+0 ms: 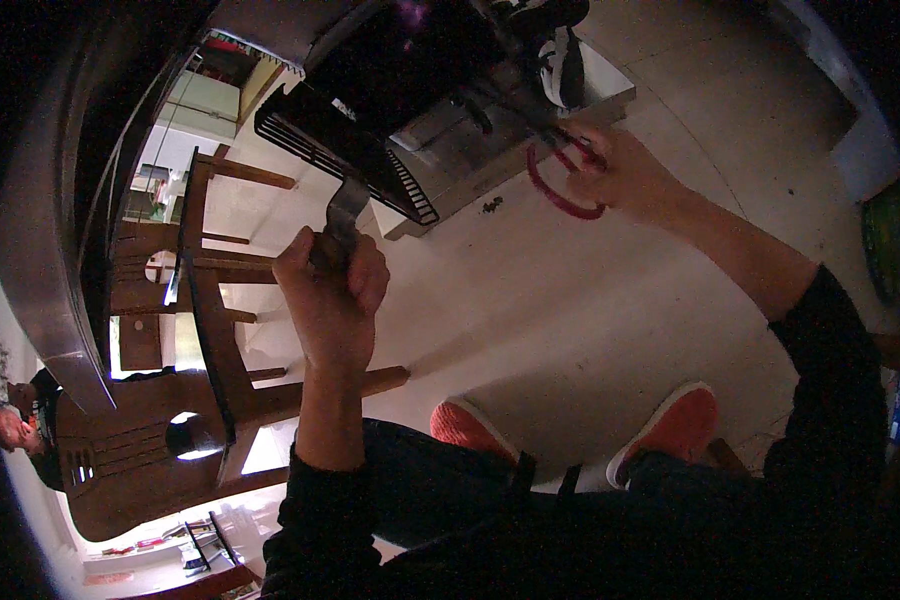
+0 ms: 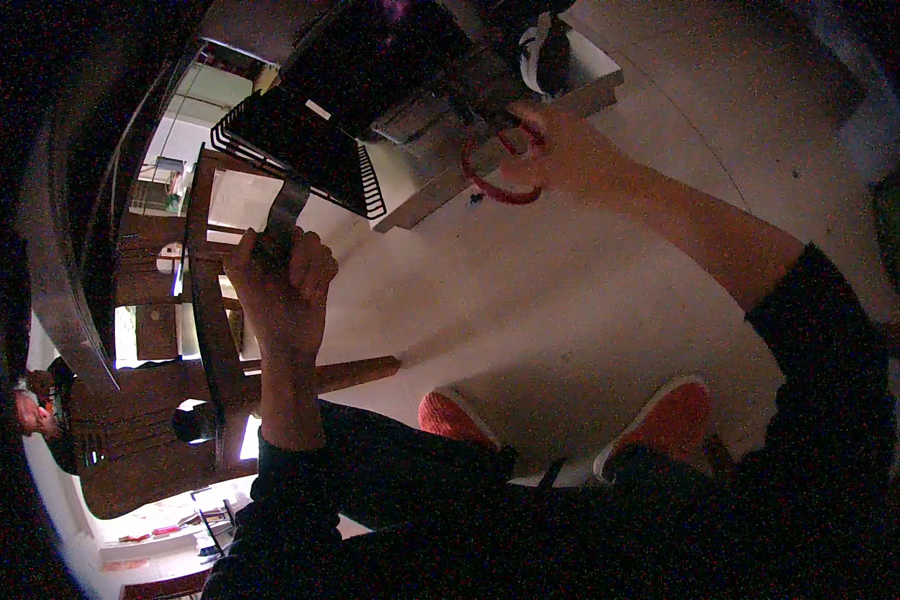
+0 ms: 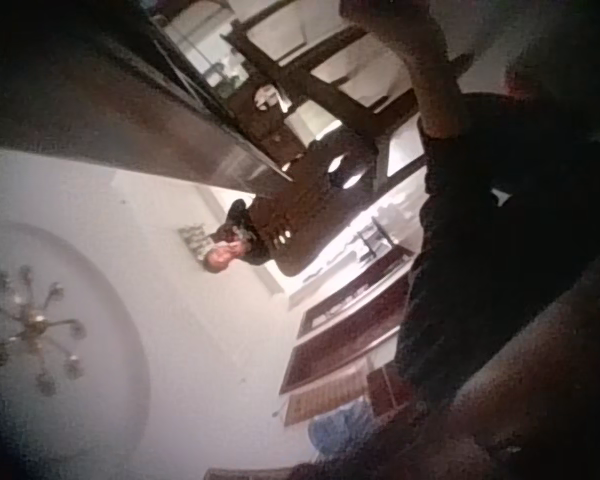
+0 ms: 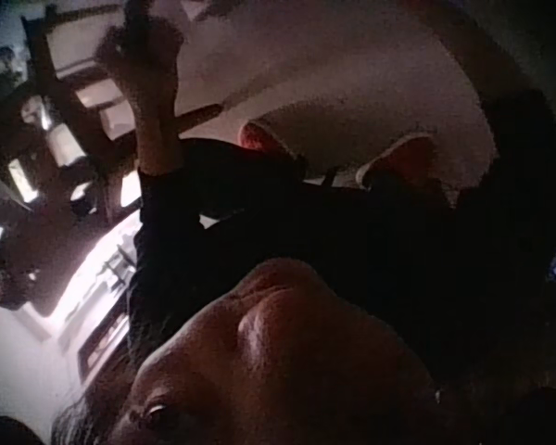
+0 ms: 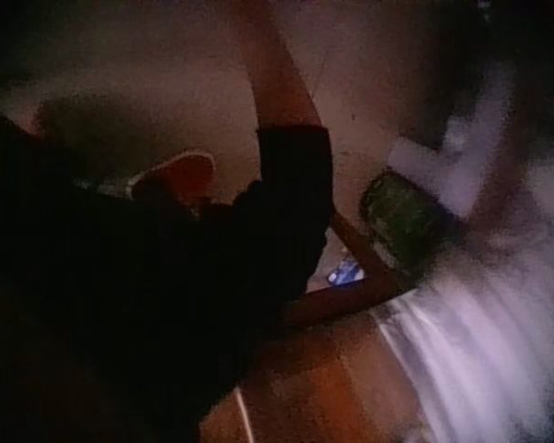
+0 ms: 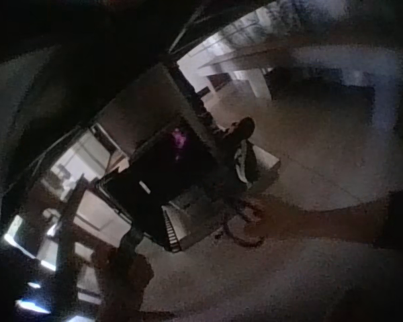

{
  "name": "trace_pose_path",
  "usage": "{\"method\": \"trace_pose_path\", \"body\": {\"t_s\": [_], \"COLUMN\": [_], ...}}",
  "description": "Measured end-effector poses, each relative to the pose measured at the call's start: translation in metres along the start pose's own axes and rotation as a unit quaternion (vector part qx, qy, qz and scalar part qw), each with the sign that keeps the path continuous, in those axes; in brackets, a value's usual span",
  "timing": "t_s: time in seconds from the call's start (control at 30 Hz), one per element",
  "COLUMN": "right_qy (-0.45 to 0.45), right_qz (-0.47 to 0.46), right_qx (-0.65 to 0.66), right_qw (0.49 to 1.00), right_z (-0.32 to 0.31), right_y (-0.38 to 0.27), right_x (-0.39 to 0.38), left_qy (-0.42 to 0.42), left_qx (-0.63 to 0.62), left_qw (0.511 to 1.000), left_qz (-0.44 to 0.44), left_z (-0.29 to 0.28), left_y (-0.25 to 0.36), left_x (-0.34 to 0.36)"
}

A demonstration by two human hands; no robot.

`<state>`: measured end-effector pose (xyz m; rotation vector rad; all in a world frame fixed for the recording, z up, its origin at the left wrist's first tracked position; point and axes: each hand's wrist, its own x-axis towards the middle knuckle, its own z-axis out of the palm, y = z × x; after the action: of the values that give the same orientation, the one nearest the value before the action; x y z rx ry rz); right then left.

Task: The person moves a portable gas heater from the floor to a table, then uses a screwdriver to remove screws from the heater's casing. The person continues to unscrew multiple fasteners to access the internal components.

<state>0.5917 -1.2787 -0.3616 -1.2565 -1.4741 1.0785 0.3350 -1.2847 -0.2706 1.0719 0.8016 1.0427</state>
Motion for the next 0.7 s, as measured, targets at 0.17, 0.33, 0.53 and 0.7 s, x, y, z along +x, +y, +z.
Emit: {"method": "trace_pose_path", "body": {"t_s": [0.17,0.33,0.53,0.7], "right_qy": [0.011,0.026,0.029,0.024], "right_qz": [0.006,-0.014,-0.028,-0.063], "right_qx": [0.117,0.035,-0.001,-0.208], "right_qw": [0.993,0.999,0.999,0.976], "right_z": [0.0,-0.012,-0.016,-0.006], "right_y": [-0.01,-0.02,-0.012,-0.019], "right_x": [-0.009,-0.01,0.035,0.018], "left_qy": [0.049,-0.017,0.008,0.023], "left_qx": [-0.027,-0.02,0.01,0.031], "left_qw": [0.998,1.0,1.0,0.999], "left_qz": [-0.012,-0.014,-0.014,-0.008], "left_z": [-0.002,-0.001,0.0,-0.001], "left_y": [0.0,0.003,0.002,0.001], "left_x": [-0.001,-0.001,0.001,0.001]}}
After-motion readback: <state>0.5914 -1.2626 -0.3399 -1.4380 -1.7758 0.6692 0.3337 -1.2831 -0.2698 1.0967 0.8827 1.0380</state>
